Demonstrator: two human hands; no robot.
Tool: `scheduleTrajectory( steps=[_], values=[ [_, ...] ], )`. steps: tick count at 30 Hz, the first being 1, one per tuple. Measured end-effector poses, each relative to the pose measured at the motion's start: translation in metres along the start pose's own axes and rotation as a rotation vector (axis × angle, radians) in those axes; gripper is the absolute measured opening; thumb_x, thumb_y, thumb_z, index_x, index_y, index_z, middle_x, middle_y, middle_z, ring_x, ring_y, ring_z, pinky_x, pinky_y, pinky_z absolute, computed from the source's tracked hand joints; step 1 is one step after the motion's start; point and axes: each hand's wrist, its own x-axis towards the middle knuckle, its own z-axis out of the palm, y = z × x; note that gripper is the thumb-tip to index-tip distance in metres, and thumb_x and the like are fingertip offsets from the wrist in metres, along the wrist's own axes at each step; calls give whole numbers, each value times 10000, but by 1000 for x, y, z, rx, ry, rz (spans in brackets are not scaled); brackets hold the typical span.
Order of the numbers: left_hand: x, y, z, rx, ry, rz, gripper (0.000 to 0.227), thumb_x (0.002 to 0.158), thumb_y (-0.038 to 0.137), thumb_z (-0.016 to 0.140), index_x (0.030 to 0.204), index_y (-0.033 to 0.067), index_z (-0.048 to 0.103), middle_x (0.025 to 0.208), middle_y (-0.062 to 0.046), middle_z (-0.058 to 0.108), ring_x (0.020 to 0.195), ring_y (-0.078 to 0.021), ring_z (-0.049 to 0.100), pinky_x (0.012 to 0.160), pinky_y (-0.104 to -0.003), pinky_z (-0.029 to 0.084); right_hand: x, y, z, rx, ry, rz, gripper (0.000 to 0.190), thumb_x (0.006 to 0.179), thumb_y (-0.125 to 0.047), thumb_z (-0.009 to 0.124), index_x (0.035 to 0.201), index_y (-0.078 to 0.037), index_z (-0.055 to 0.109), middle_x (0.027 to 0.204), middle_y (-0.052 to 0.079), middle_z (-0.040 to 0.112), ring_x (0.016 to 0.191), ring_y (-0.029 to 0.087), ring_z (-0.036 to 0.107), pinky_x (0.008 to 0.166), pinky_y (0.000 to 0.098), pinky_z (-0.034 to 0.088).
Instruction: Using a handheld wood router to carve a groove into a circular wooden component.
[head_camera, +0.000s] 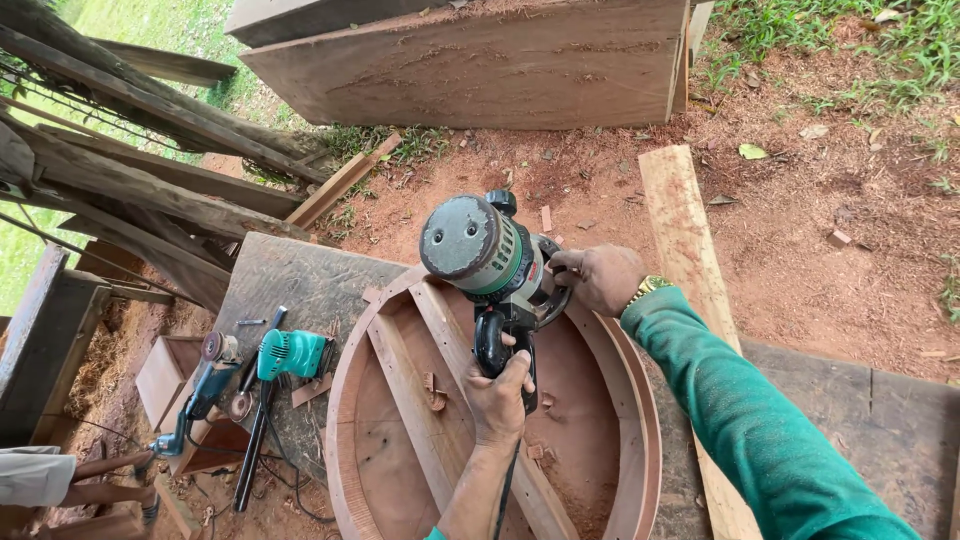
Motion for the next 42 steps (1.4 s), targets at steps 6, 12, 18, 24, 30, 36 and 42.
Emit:
scheduleTrajectory(
  steps=[6,12,18,24,30,36,42],
  values=[
    [-12,3,4,0,-29,-22,137,836,-7,653,954,60,629,648,-17,601,490,-90,557,444,-276,473,-21,-6,-13,-33,9,30,308,907,-382,646,1193,-301,726,963,98,761,898,344,721,762,475,566],
    [-29,-2,8,9,-48,-44,151,837,-1,662,970,63,625,676,-19,613,509,-90,570,478,-275,489,-45,-6,-21,-86,54,5,296,901,-379,653,1175,-298,734,910,110,755,834,353,717,695,478,564],
    [-47,-12,7,22,-58,-72,155,833,4,676,973,58,638,694,-21,627,525,-90,583,493,-265,471,-67,3,-21,-93,101,-43,302,890,-373,660,1162,-266,737,885,129,753,800,359,717,674,486,562],
    [-68,-12,8,37,-73,-83,160,829,12,691,978,49,647,701,-20,640,531,-87,586,498,-259,472,-95,-4,-31,-107,88,-5,308,908,-393,653,1177,-265,732,890,141,748,804,367,713,680,487,561],
    [-87,-18,5,44,-114,-63,180,839,23,696,1014,43,656,697,-10,634,538,-81,583,505,-255,475,-119,2,-27,-54,125,-39,312,902,-379,657,1176,-242,720,900,127,751,803,366,715,664,472,564],
    [-106,-26,0,59,-149,-57,170,861,36,703,1024,45,656,690,-2,618,559,-82,597,515,-261,489,-145,-6,-34,-43,102,-6,296,909,-367,660,1172,-241,710,889,116,754,793,366,709,656,473,556],
    [-127,-25,-5,87,-178,-68,183,860,47,708,1034,62,650,700,8,618,580,-82,613,531,-263,517,-170,-3,-27,-39,171,-40,285,900,-362,681,1154,-239,717,866,120,745,761,372,703,627,480,549]
  ],
)
